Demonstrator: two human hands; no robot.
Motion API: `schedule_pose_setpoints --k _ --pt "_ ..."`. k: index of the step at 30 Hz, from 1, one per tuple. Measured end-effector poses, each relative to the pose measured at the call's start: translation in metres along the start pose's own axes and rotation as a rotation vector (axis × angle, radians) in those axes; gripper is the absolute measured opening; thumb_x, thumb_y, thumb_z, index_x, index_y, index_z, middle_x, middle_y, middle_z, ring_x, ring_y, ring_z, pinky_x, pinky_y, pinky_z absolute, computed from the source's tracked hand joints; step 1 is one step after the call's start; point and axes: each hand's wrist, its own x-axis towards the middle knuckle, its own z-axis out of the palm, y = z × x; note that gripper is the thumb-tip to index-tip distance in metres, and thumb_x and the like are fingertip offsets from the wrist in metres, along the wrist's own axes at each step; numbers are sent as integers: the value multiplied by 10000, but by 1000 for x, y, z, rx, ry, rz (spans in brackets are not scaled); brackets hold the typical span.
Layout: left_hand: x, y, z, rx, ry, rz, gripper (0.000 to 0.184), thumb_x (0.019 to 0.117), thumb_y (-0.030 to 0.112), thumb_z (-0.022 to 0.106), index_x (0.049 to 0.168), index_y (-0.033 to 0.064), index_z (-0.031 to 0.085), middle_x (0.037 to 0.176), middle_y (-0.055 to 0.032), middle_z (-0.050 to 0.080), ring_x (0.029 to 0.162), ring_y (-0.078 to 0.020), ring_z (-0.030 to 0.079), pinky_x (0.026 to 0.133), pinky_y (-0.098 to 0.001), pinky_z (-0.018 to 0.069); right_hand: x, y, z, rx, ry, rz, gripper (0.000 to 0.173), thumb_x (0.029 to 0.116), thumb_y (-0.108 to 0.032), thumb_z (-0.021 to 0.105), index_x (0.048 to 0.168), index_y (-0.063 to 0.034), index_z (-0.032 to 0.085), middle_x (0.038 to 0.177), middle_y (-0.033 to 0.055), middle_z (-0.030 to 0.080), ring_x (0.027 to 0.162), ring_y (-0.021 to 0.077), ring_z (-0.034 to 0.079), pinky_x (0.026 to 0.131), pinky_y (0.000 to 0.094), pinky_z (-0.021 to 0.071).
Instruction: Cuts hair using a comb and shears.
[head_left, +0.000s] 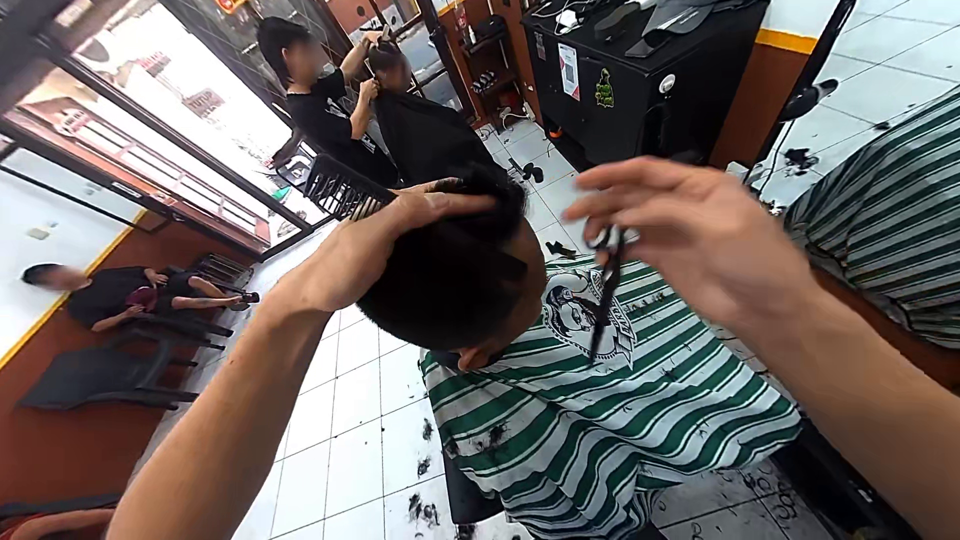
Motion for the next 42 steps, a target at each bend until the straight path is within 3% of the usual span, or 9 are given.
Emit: schedule_pose_setpoints --k 2,5,8,10,13,16,23,29,42 --pt "1 5 0 68 -20 -14 525 1066 234 237 1338 151 678 1422 44 617 1382 -88 497 1196 -322 368 2 7 -26 267 257 47 453 1019 -118 241 1220 -115 647 1114 -27 738 1022 92 688 862 284 563" --pt "5 6 2 105 -29 -42 507 1059 264 271 1355 180 673 1462 38 590 1418 -119 469 1215 -359 351 13 30 -51 311 494 40 353 1045 -53 310 1295 -35 558 1082 35 736 1009 146 724 910 301 590" --pt "9 5 1 58 -65 -63 502 1055 285 291 1376 170 659 1468 26 588 1428 -142 463 1212 -376 355 25 44 -50 -81 391 -44 329 945 74 513 1271 47 546 1009 70 727 900 170 752 844 341 645" --pt "11 7 0 56 -77 -73 508 1054 284 284 1381 169 656 1458 37 597 1424 -136 467 1211 -369 358 37 46 -46 -548 356 -286 239 956 10 549 1186 55 592 1045 92 704 913 135 723 826 303 628" --pt "12 10 -1 37 -92 -79 530 1042 241 253 1353 171 676 1431 32 617 1395 -128 498 1192 -367 382 57 34 -44 -1166 359 -666 285 1000 17 452 1198 49 655 1192 253 675 1132 359 662 956 454 533" --pt "14 10 -3 -20 -100 -82 547 1032 215 234 1328 143 689 1405 8 638 1367 -143 530 1168 -360 411 76 20 -42 -1371 301 -782 319 1003 28 455 1257 14 648 1251 287 625 1212 467 587 985 552 484" --pt "14 9 -7 -93 -116 -87 559 1023 185 224 1326 96 685 1387 -30 655 1364 -168 539 1174 -361 402 101 20 -36 -1471 349 -904 298 1006 5 491 1247 -23 664 1191 305 628 1077 469 628 863 537 492" --pt "15 10 -6 -155 -99 -126 562 1019 180 215 1300 109 697 1332 -29 679 1259 -146 615 1075 -341 502 106 19 -26 -1464 353 -937 294 989 22 507 1228 -30 671 1177 289 641 1065 451 640 850 518 501" --pt "15 7 -10 -186 -119 -106 563 1023 179 213 1305 88 693 1328 -47 683 1256 -158 619 1079 -348 499 109 23 -31 -1420 367 -935 288 985 29 494 1193 -16 688 1170 293 646 1034 446 652 812 502 517"
